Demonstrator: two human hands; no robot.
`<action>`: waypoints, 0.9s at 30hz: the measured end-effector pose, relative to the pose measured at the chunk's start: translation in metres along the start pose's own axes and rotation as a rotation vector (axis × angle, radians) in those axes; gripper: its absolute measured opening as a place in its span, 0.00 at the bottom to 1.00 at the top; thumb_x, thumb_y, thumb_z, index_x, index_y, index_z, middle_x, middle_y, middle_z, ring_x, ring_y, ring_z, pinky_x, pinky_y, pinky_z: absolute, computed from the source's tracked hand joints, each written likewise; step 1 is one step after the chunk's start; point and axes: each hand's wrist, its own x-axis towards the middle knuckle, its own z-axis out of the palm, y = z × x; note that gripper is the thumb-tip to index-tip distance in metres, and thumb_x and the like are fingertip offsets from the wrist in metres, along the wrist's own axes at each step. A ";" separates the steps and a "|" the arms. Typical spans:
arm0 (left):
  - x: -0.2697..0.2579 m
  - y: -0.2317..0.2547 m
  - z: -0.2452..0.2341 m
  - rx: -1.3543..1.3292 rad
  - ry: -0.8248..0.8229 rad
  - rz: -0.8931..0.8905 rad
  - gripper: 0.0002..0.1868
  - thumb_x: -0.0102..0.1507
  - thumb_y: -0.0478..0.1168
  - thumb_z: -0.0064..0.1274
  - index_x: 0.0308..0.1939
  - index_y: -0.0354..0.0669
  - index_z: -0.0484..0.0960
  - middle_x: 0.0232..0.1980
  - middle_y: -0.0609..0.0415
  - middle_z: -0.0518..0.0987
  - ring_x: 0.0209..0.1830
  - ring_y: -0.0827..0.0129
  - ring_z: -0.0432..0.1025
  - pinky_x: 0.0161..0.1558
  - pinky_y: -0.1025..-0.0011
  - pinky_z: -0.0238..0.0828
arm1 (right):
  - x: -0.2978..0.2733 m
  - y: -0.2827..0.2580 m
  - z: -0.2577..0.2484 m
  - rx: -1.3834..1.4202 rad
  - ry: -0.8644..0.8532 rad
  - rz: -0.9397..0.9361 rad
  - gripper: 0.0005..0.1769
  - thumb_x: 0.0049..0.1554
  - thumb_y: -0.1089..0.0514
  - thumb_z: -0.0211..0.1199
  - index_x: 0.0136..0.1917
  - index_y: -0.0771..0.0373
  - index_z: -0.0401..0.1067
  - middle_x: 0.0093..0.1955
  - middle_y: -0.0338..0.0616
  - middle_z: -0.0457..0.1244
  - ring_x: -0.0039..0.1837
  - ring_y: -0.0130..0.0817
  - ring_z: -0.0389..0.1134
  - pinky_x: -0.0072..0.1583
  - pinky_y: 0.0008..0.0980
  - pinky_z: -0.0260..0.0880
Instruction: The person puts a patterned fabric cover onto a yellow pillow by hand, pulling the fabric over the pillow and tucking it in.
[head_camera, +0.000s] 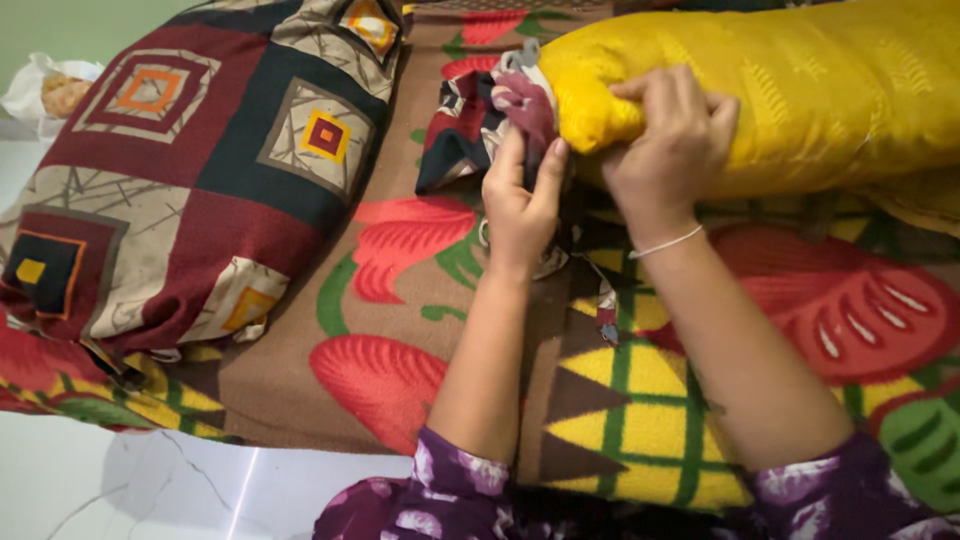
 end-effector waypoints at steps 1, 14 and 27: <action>0.002 0.004 0.000 -0.002 -0.003 0.003 0.15 0.72 0.36 0.54 0.60 0.34 0.74 0.52 0.48 0.80 0.50 0.67 0.75 0.57 0.71 0.72 | -0.003 -0.003 0.003 -0.002 0.003 0.002 0.10 0.53 0.65 0.62 0.48 0.55 0.74 0.50 0.37 0.65 0.55 0.40 0.63 0.61 0.36 0.57; -0.006 0.052 0.012 0.445 -0.263 0.152 0.12 0.70 0.39 0.52 0.56 0.41 0.76 0.48 0.49 0.76 0.43 0.52 0.76 0.41 0.62 0.73 | -0.034 0.010 0.028 -0.059 0.021 -0.071 0.07 0.61 0.56 0.61 0.51 0.61 0.72 0.48 0.41 0.63 0.51 0.41 0.63 0.54 0.37 0.61; -0.008 0.024 0.004 0.496 0.056 0.045 0.20 0.70 0.46 0.56 0.61 0.39 0.72 0.60 0.42 0.73 0.60 0.52 0.75 0.57 0.64 0.77 | -0.003 0.041 -0.037 0.575 -0.609 -0.208 0.22 0.54 0.54 0.73 0.61 0.58 0.78 0.63 0.43 0.67 0.65 0.41 0.66 0.65 0.43 0.64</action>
